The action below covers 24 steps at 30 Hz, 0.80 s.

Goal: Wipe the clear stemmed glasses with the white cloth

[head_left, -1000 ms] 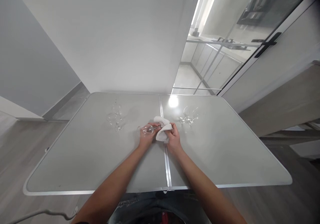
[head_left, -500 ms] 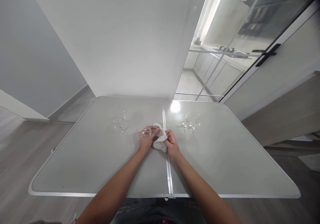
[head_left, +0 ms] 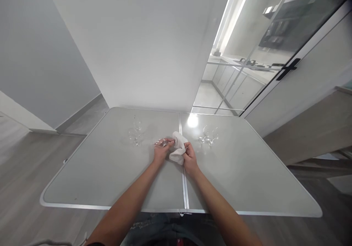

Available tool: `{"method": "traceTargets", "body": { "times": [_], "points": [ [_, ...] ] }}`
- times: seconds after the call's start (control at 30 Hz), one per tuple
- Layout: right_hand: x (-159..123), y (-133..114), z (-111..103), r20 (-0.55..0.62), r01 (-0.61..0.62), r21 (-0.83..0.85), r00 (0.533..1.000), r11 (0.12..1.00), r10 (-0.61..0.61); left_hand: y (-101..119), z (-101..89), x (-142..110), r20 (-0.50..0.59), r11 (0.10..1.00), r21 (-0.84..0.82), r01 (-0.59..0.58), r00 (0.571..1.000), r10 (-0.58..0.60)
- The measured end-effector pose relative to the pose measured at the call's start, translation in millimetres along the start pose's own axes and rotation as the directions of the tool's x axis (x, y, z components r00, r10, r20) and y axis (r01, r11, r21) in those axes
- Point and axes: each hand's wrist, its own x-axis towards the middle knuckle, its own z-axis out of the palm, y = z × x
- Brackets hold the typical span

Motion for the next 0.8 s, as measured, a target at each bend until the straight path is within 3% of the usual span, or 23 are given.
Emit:
{"method": "traceTargets", "body": {
  "times": [0.1, 0.27, 0.43, 0.8],
  "points": [
    [-0.2, 1.3, -0.2, 0.033, -0.041, -0.003, 0.999, 0.999, 0.041, -0.6, -0.2, -1.1, 0.046, 1.000, 0.013, -0.010, 0.999, 0.010],
    [-2.6, -1.1, -0.8, 0.044, 0.000, -0.037, 0.999, 0.999, 0.002, -0.3, -1.8, 0.3, -0.015, 0.999, 0.020, -0.026, 1.000, 0.027],
    [-2.2, -5.5, 0.6, 0.033, -0.012, -0.072, 0.999, 0.997, 0.014, 2.5, -0.7, -2.1, 0.054, 1.000, 0.028, -0.009, 0.999, 0.008],
    [-2.0, -5.2, -1.1, 0.028, 0.008, -0.102, 1.000, 0.995, -0.006, 6.9, 0.7, -4.0, -0.016, 0.999, 0.043, -0.021, 1.000, 0.021]
  ]
}}
